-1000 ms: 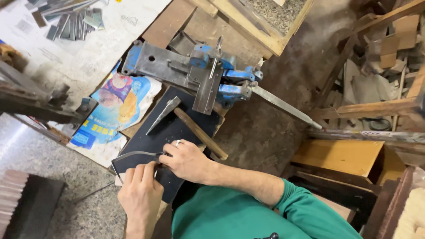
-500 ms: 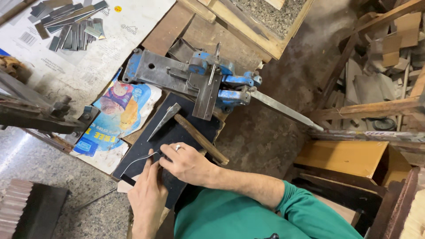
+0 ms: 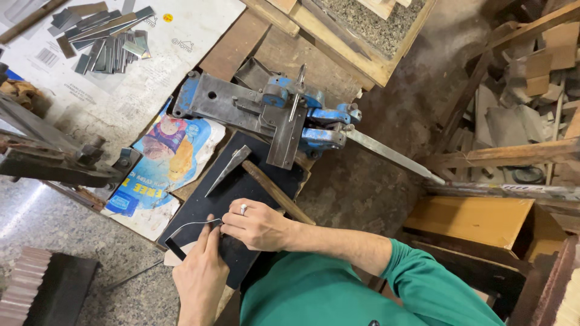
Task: The person repeatedly places a small, curved metal piece into a bench vise, tightens the vise, and then removes the piece to inspect it. This cycle is performed multiple times on the same object. The person also briefly handles a long metal bar at the end of the clip.
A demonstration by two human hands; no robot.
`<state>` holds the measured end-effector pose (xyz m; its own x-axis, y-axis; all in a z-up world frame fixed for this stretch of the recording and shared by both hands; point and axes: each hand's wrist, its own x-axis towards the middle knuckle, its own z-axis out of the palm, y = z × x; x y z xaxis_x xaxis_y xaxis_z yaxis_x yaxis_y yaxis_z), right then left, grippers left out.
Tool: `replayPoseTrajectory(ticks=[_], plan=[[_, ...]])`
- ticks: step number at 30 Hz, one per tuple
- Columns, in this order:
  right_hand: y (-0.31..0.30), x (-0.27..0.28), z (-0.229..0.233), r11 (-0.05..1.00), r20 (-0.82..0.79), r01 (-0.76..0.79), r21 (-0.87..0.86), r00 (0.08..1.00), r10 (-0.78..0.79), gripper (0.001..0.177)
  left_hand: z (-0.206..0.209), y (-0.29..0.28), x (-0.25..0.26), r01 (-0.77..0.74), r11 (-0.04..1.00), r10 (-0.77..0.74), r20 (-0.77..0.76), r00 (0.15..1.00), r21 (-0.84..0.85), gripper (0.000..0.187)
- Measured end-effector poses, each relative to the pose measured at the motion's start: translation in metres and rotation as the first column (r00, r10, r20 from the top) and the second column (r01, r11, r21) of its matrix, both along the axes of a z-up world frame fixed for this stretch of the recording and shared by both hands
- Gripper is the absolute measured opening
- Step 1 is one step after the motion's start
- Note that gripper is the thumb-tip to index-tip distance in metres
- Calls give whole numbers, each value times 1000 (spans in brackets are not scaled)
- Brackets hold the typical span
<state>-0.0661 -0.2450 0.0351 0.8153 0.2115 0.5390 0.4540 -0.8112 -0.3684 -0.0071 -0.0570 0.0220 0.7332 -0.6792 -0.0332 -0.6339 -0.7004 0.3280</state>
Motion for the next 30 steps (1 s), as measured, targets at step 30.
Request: replayPoseTrajectory(ticks=[30], plan=[[11,5,-34,946,-281,251,205,941,-189,14,-5,-44,-3,-280,944,314,-213,925,177,16]])
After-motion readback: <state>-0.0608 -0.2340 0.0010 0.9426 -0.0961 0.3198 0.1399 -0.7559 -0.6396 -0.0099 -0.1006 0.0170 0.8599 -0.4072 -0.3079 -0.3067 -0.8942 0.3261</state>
